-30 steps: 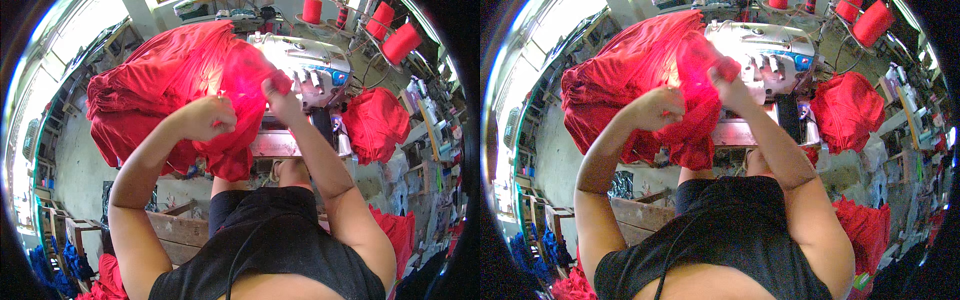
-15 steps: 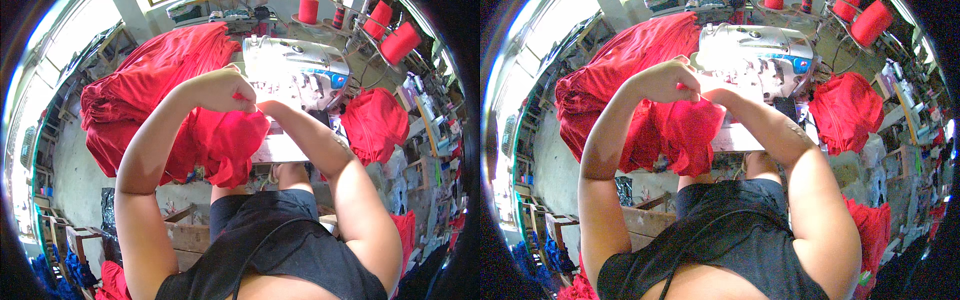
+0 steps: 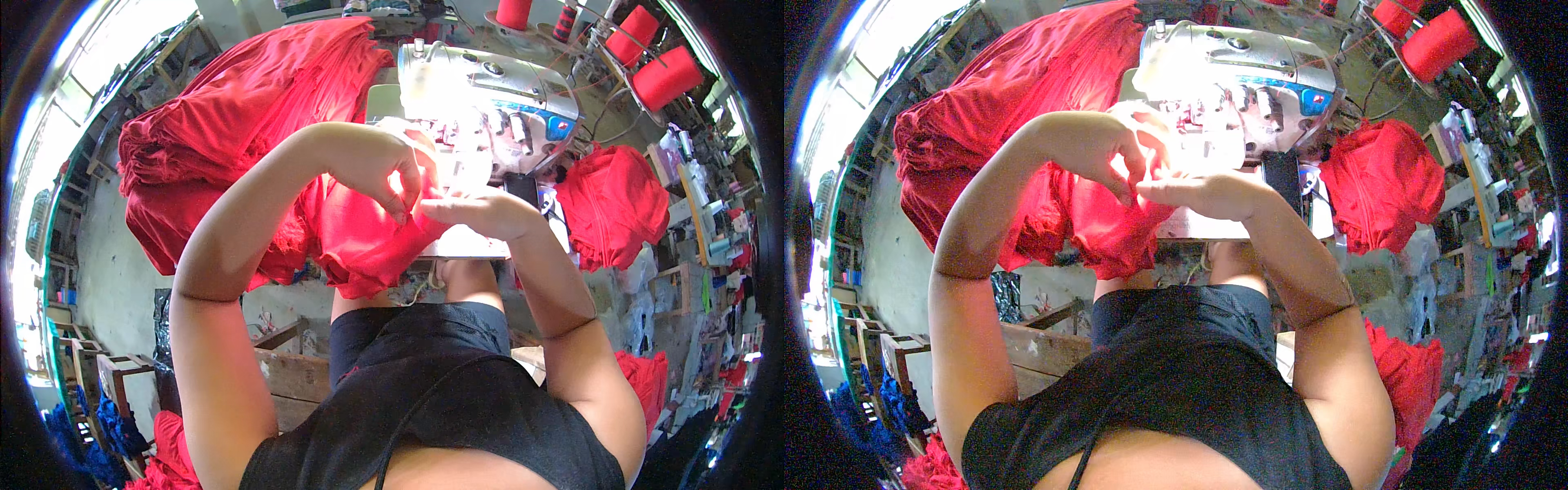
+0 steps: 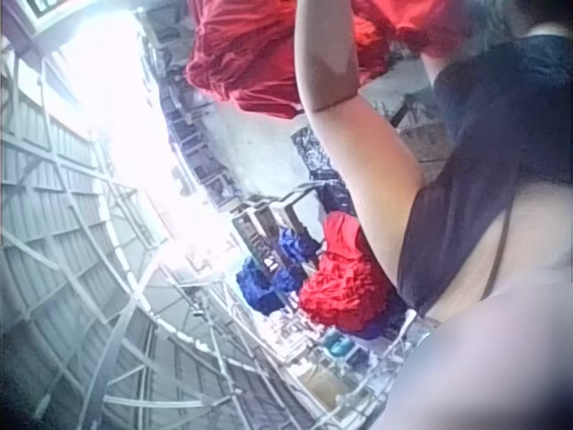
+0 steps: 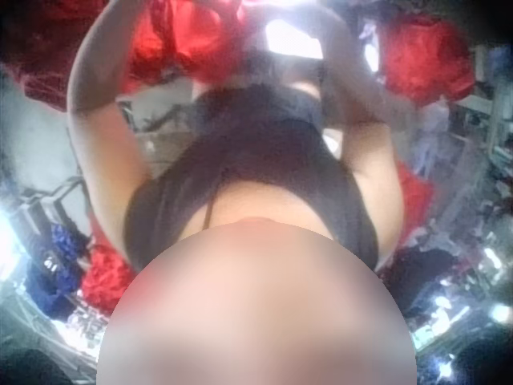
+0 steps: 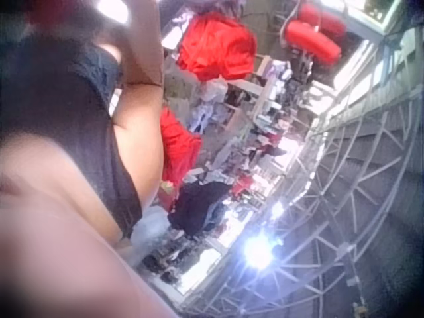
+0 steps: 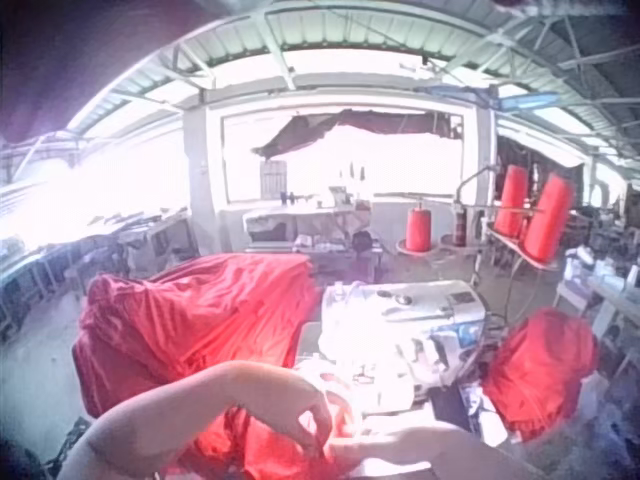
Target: The person picks up red fabric pieces from a pile, folds them by hand, and places them into a clear plastic bin. The person then moves to a sewing machine area and continues folding red fabric pieces, placing them on the machine table.
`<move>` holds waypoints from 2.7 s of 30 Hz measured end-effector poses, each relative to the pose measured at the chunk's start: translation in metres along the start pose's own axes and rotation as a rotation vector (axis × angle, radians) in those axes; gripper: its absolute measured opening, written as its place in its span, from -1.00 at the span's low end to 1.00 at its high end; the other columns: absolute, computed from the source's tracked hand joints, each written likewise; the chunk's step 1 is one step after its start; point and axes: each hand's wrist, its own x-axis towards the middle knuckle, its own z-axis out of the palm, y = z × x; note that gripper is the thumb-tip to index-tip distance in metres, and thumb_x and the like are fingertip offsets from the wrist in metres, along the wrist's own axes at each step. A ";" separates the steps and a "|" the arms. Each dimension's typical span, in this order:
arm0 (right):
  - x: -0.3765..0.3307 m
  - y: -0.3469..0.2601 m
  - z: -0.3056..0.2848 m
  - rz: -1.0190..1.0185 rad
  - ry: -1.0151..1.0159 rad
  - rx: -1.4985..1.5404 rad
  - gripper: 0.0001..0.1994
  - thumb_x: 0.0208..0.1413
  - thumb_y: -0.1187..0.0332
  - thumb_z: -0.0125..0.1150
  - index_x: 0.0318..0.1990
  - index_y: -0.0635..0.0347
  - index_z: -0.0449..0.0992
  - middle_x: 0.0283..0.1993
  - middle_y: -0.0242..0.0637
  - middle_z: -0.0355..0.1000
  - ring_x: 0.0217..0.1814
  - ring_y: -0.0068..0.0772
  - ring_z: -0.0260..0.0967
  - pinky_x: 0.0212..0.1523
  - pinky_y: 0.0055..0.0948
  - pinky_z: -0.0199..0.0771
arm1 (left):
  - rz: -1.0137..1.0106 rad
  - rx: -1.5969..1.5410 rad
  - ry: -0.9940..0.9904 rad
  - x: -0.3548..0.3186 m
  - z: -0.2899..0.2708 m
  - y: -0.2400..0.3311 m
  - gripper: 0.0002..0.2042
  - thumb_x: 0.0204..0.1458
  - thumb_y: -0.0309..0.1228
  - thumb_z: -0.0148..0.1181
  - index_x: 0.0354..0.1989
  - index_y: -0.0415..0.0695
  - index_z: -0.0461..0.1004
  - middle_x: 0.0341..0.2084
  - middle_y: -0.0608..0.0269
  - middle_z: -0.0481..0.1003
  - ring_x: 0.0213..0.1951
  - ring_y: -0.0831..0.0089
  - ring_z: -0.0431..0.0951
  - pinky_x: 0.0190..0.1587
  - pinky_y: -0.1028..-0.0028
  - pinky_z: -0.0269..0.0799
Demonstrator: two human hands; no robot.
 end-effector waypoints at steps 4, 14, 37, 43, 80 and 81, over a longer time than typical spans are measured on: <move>0.025 0.047 -0.017 -0.091 0.205 -0.510 -0.64 0.00 0.25 0.14 -0.07 0.27 0.43 -0.14 -0.20 0.45 -0.14 -0.42 0.37 -0.07 -0.40 0.35 | 0.066 -0.024 -0.007 0.010 -0.007 -0.001 -0.77 -0.15 -0.25 0.31 -0.38 -0.12 0.59 -0.44 0.23 0.53 -0.33 0.38 0.50 -0.21 0.41 0.34; 0.018 0.054 0.003 -0.119 0.247 -0.147 -0.61 0.06 0.38 0.14 0.07 0.23 0.37 -0.22 -0.31 0.46 -0.28 -0.54 0.36 -0.26 -0.50 0.39 | 0.174 0.175 0.279 -0.002 0.002 -0.004 -0.80 -0.17 -0.29 0.32 -0.44 -0.15 0.59 -0.33 0.18 0.52 -0.28 0.33 0.49 -0.18 0.40 0.35; -0.007 0.042 0.024 -0.577 0.507 -0.659 -0.76 -0.06 0.29 0.26 -0.20 0.11 0.47 -0.36 -0.26 0.50 -0.29 -0.30 0.49 -0.23 -0.38 0.45 | -0.083 -0.131 0.170 -0.018 0.010 -0.002 -0.82 -0.13 -0.36 0.28 -0.37 -0.18 0.57 -0.42 0.16 0.56 -0.38 0.39 0.53 -0.22 0.45 0.39; -0.018 0.040 0.014 -0.636 0.534 -0.644 -0.78 -0.12 0.26 0.34 -0.38 0.19 0.51 -0.43 -0.26 0.48 -0.34 -0.31 0.47 -0.27 -0.42 0.44 | -0.012 0.045 0.303 -0.021 0.013 -0.006 -0.80 -0.14 -0.34 0.29 -0.36 -0.17 0.53 -0.46 0.17 0.54 -0.37 0.36 0.52 -0.22 0.43 0.38; 0.021 0.060 0.034 -0.114 0.394 -0.879 -0.87 -0.05 0.38 0.12 -0.36 0.23 0.50 -0.47 -0.22 0.48 -0.38 -0.26 0.47 -0.35 -0.34 0.45 | -0.115 -0.203 0.575 -0.026 -0.002 -0.004 -0.75 0.02 -0.36 0.16 -0.58 -0.29 0.40 -0.74 0.31 0.28 -0.62 0.56 0.25 -0.52 0.49 0.21; 0.044 0.082 0.046 -0.032 0.173 -0.979 -0.85 -0.10 0.36 0.12 -0.39 0.21 0.52 -0.47 -0.18 0.48 -0.37 -0.18 0.47 -0.30 -0.29 0.46 | -0.151 -0.345 0.586 -0.022 -0.003 -0.008 -0.74 0.04 -0.37 0.14 -0.59 -0.31 0.39 -0.75 0.39 0.25 -0.61 0.66 0.22 -0.53 0.53 0.18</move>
